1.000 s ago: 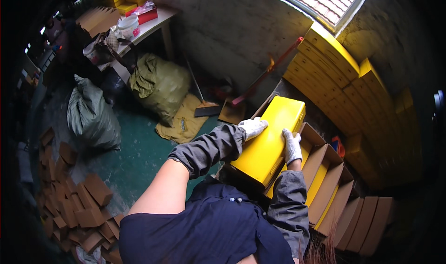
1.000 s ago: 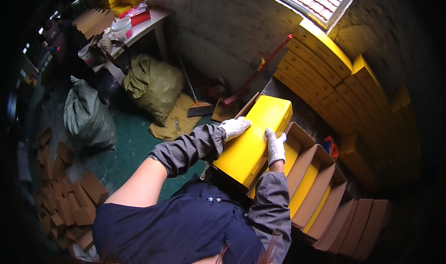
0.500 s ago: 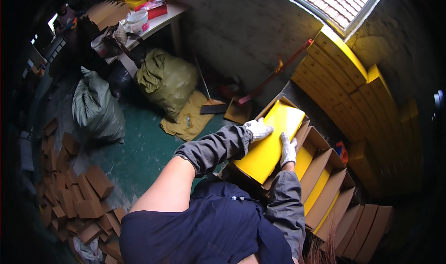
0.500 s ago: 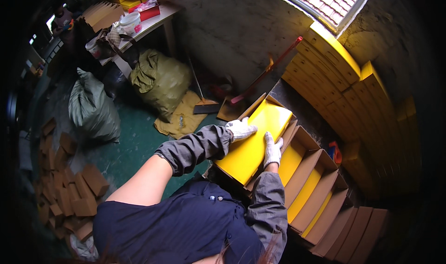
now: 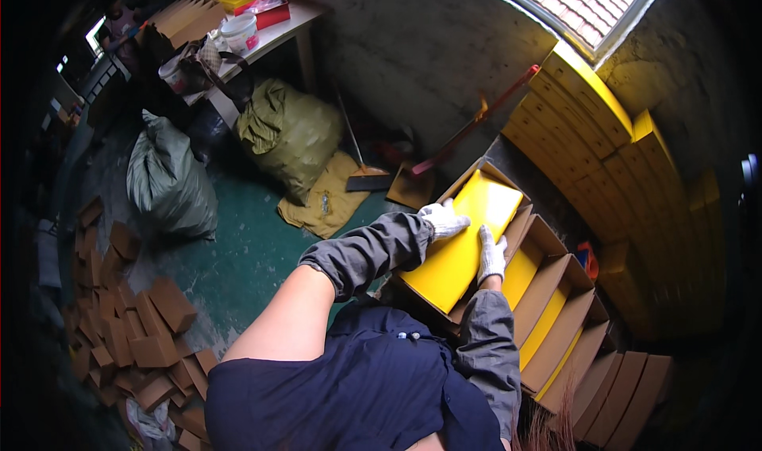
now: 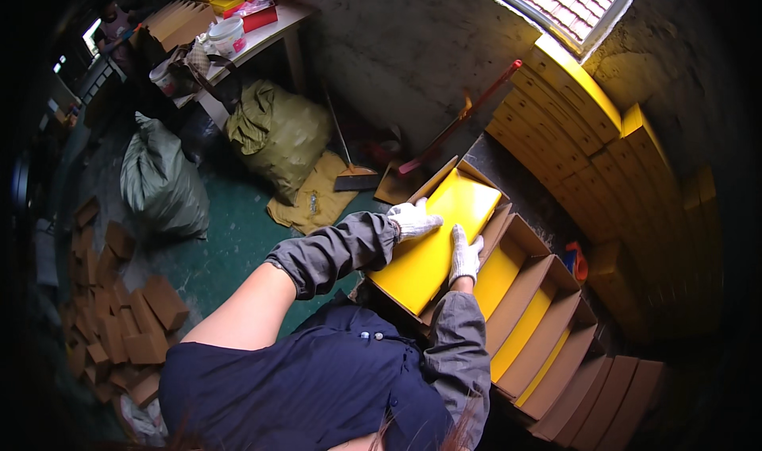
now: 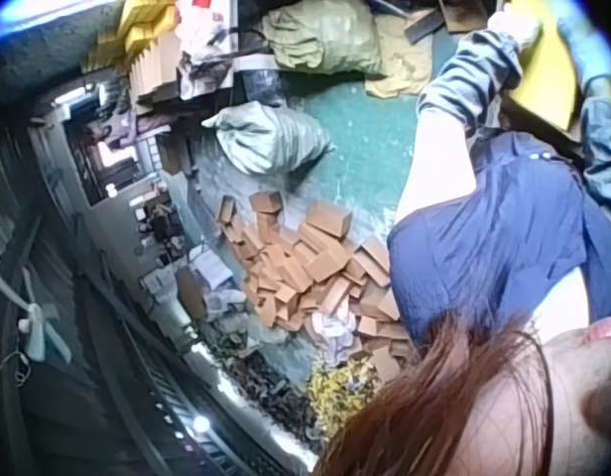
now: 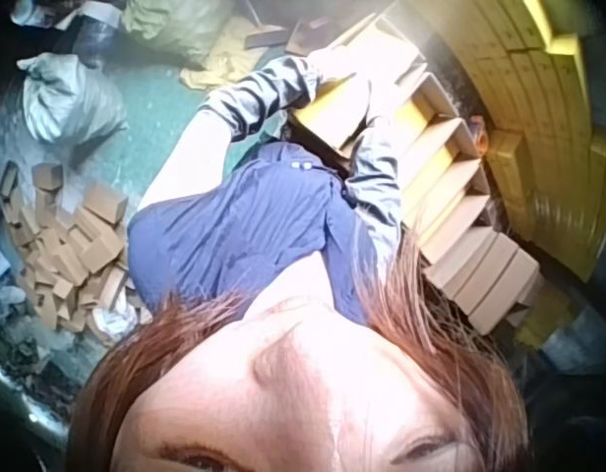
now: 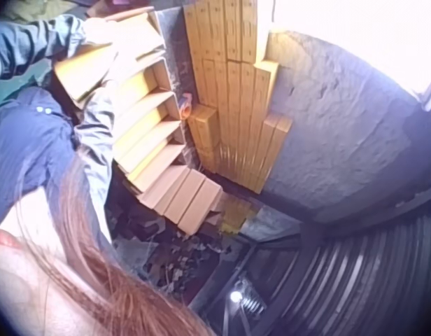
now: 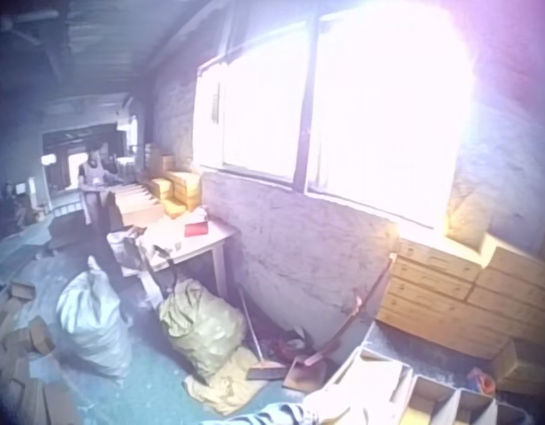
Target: The person places cardboard boxes onto a table, packs yellow toolboxes into the boxes by hand, folds the box flaps, and seals the boxes using a tape dispenser.
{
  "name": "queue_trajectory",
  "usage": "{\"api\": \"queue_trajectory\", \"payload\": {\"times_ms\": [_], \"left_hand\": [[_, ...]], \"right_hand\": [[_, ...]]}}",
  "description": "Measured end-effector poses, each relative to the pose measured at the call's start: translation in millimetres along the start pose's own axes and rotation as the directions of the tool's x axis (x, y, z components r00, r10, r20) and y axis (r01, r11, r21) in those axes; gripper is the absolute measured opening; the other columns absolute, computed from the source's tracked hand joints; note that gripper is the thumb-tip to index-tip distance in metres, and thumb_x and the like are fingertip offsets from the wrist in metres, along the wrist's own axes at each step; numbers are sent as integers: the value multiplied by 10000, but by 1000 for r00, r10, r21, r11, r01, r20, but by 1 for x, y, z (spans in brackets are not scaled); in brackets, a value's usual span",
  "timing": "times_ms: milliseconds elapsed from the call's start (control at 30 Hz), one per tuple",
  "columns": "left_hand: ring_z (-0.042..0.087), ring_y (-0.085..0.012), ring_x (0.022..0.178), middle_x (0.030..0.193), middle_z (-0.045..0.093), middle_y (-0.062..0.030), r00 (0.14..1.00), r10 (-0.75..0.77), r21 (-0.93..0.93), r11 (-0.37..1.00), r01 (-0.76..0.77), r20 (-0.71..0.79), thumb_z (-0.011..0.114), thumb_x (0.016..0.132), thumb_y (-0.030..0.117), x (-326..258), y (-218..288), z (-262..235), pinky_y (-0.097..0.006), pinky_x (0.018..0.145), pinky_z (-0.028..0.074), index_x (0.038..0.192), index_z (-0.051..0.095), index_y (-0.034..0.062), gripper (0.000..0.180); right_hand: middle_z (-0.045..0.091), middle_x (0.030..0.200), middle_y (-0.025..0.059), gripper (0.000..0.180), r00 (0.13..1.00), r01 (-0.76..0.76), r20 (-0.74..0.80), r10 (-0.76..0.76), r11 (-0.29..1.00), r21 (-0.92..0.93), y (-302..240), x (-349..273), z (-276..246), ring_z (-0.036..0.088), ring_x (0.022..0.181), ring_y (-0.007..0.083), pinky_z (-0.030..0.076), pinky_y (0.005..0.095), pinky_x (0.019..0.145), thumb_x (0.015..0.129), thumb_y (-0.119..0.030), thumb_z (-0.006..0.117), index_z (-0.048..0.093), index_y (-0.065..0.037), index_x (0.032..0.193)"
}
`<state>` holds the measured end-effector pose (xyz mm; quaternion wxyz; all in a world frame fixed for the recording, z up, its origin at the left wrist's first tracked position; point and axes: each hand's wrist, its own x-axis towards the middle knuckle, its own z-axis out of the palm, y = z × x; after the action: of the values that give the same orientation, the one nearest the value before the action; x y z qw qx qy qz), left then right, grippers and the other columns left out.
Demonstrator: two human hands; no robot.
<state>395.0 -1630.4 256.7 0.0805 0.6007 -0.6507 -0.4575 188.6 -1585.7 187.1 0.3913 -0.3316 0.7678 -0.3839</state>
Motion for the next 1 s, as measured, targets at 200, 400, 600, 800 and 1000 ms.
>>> {"api": "queue_trajectory", "payload": {"times_ms": [200,400,600,800,1000], "left_hand": [[526,-411,1292,1420,502,-287,1000,-15,43,999,15,3,498,885,644,-4,9,-2,-438,1091,399,1500,317,16,897],[533,-411,1283,1421,502,-284,999,-23,43,999,22,22,494,887,648,1,7,7,-444,1086,402,1507,303,17,904],[499,-404,1308,1424,490,-274,989,113,185,974,-130,101,494,924,526,-17,23,4,-442,1083,403,1463,378,-8,767],[503,-359,1287,1380,524,-221,867,497,307,824,-476,11,487,952,378,-7,11,28,-418,1091,392,1350,536,29,532],[553,-334,1275,1395,574,-157,895,440,139,884,-445,69,528,953,364,-25,14,7,-386,1093,407,1377,545,63,520]], "right_hand": [[453,1475,257,1009,1000,2,-3,-2,1000,21,-5,-5,-2,447,1359,375,353,422,1124,805,-566,740,285,-37,1533],[532,1393,269,975,1000,9,-9,-10,994,-110,-15,-18,-7,519,1286,398,417,439,1060,811,-590,715,312,-37,1505],[561,1366,263,772,994,85,-18,-109,856,-510,-12,-27,1,544,1269,390,422,430,1067,859,-523,682,483,6,1385],[502,1383,234,535,779,540,-53,-625,710,-453,-18,-47,8,487,1287,391,374,445,1119,794,-128,668,546,-6,1300],[633,1239,205,340,547,750,-130,-827,553,-363,-64,-109,-36,607,1171,363,478,426,1022,804,-108,710,660,-28,1131]]}}
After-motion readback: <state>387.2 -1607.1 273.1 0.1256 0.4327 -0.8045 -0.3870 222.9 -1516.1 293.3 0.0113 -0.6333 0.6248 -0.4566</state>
